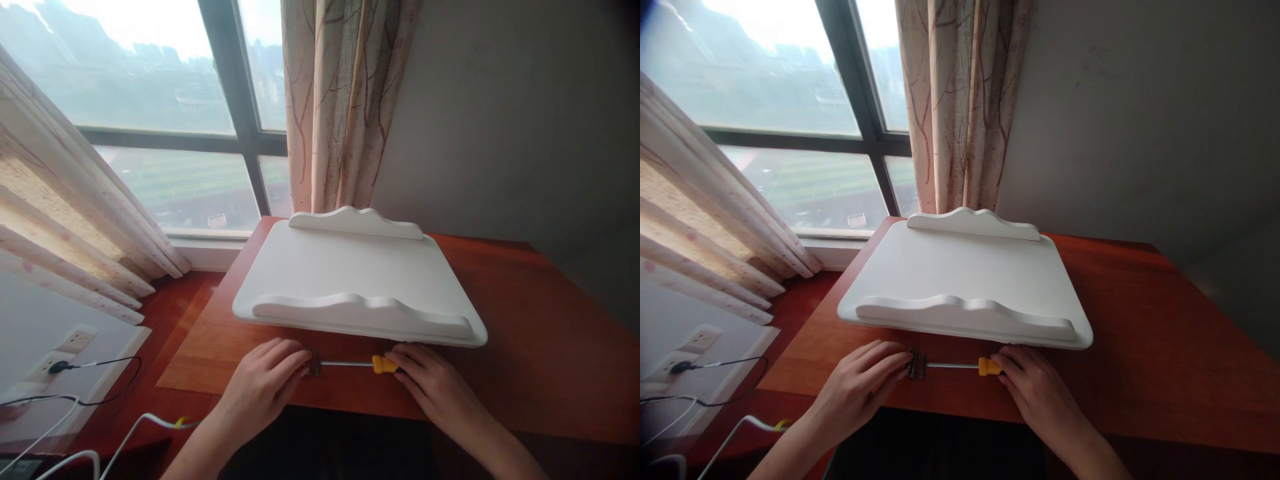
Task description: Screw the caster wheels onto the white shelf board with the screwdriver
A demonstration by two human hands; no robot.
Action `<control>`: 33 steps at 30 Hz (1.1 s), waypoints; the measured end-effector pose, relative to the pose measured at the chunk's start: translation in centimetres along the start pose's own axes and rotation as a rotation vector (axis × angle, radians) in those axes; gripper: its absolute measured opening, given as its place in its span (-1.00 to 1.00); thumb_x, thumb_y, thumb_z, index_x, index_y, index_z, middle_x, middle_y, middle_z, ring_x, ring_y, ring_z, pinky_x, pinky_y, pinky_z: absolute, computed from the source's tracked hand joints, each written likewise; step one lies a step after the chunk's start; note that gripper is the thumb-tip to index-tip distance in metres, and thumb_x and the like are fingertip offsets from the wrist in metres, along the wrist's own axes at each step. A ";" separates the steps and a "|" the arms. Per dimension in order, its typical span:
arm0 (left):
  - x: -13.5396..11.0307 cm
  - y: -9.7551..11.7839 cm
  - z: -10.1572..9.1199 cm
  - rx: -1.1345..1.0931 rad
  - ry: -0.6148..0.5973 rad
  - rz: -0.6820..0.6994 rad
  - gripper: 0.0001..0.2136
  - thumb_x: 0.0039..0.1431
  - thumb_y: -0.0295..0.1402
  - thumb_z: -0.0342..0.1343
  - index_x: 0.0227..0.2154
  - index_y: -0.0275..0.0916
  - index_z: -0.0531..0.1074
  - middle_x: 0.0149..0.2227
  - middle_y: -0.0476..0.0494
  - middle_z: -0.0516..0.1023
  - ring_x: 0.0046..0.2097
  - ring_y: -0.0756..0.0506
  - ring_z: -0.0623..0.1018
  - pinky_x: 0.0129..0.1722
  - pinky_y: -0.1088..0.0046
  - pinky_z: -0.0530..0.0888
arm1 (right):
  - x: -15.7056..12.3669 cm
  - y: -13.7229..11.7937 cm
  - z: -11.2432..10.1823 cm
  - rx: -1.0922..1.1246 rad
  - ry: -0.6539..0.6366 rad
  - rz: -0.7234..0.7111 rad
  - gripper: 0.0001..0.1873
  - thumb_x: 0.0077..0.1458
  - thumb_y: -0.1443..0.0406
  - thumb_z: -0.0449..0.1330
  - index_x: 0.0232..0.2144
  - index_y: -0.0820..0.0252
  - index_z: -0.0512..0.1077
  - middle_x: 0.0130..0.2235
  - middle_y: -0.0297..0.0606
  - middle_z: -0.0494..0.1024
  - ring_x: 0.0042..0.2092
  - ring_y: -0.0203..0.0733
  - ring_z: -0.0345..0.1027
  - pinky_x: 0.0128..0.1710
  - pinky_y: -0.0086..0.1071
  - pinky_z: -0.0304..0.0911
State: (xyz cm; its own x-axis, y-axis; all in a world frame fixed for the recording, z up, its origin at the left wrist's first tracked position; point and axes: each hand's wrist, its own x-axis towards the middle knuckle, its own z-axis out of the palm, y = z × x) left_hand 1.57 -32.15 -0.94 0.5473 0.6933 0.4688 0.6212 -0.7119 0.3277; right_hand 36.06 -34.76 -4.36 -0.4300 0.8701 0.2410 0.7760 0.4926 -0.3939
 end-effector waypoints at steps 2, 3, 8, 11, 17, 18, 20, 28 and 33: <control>-0.2 0.1 0.6 -0.005 -0.074 -0.032 -0.83 0.33 -0.38 0.10 -0.08 -0.18 0.51 -0.15 -0.17 0.62 -0.18 -0.11 0.59 -0.20 0.39 0.56 | -0.2 0.0 0.0 0.000 0.018 0.010 -0.63 0.30 0.38 0.07 0.07 0.00 0.49 0.01 -0.23 0.58 0.03 -0.09 0.50 0.07 -0.17 0.46; -0.3 0.1 0.9 -0.006 -0.100 -0.047 -0.82 0.32 -0.35 0.12 -0.07 -0.17 0.51 -0.12 -0.18 0.61 -0.16 -0.13 0.60 -0.18 0.37 0.57 | -0.3 0.0 0.0 0.001 0.023 0.012 -0.63 0.30 0.38 0.07 0.07 0.00 0.49 0.01 -0.23 0.58 0.03 -0.09 0.50 0.08 -0.17 0.46; -0.8 -0.2 2.6 0.038 -0.118 -0.066 -0.77 0.22 -0.32 0.24 -0.06 -0.18 0.52 -0.07 -0.22 0.59 -0.09 -0.22 0.60 -0.12 0.21 0.59 | -0.2 -0.2 -0.2 0.010 0.033 -0.001 -0.63 0.29 0.39 0.08 0.07 0.01 0.49 0.02 -0.23 0.58 0.03 -0.10 0.51 0.08 -0.19 0.47; -0.9 -0.4 3.3 0.064 -0.112 -0.070 -0.76 0.21 -0.34 0.25 -0.06 -0.18 0.52 -0.05 -0.21 0.59 -0.07 -0.23 0.59 -0.09 0.17 0.59 | -0.1 -0.2 -0.3 0.010 0.036 0.000 -0.64 0.29 0.39 0.08 0.06 0.01 0.49 0.01 -0.22 0.58 0.01 -0.10 0.52 0.06 -0.20 0.48; -0.6 -0.6 3.9 0.061 -0.145 -0.073 -0.79 0.24 -0.37 0.22 -0.07 -0.19 0.52 -0.05 -0.22 0.58 -0.07 -0.23 0.58 -0.07 0.17 0.59 | -0.1 0.0 -0.2 0.008 0.016 0.016 -0.65 0.31 0.38 0.07 0.07 0.03 0.48 0.03 -0.21 0.58 0.04 -0.10 0.50 0.08 -0.17 0.46; -0.6 -0.6 3.9 0.062 -0.147 -0.076 -0.79 0.24 -0.37 0.22 -0.07 -0.19 0.52 -0.05 -0.22 0.58 -0.07 -0.23 0.58 -0.08 0.16 0.59 | -0.1 0.0 -0.2 0.009 0.013 0.018 -0.65 0.31 0.38 0.07 0.07 0.02 0.48 0.03 -0.22 0.58 0.04 -0.09 0.50 0.09 -0.17 0.46; -0.5 -0.5 3.9 0.066 -0.144 -0.078 -0.80 0.25 -0.37 0.21 -0.07 -0.18 0.52 -0.05 -0.21 0.58 -0.07 -0.23 0.58 -0.08 0.17 0.59 | -0.2 0.0 -0.1 0.013 0.008 0.023 -0.64 0.30 0.38 0.08 0.07 0.03 0.48 0.03 -0.22 0.58 0.04 -0.09 0.50 0.08 -0.17 0.46; 0.2 0.1 3.8 0.104 -0.136 -0.061 -0.84 0.26 -0.42 0.17 -0.11 -0.21 0.53 -0.06 -0.19 0.60 -0.07 -0.24 0.58 -0.08 0.15 0.60 | -0.4 0.7 0.6 0.028 -0.007 0.050 -0.65 0.31 0.36 0.08 0.08 0.01 0.47 0.06 -0.23 0.57 0.07 -0.10 0.49 0.12 -0.16 0.44; 0.4 0.6 2.9 0.041 -0.059 -0.023 -0.82 0.26 -0.43 0.18 -0.08 -0.20 0.51 -0.02 -0.20 0.59 -0.06 -0.21 0.59 -0.08 0.22 0.58 | -0.5 0.5 0.6 -0.001 0.077 0.008 -0.63 0.29 0.35 0.12 0.11 0.03 0.46 0.07 -0.23 0.58 0.06 -0.08 0.51 0.08 -0.18 0.47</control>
State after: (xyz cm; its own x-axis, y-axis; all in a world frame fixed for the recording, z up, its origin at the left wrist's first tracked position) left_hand 3.76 -31.98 -2.94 0.5638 0.7158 0.4120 0.6559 -0.6912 0.3034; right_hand 36.41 -34.99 -5.17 -0.3869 0.8702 0.3049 0.7801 0.4853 -0.3950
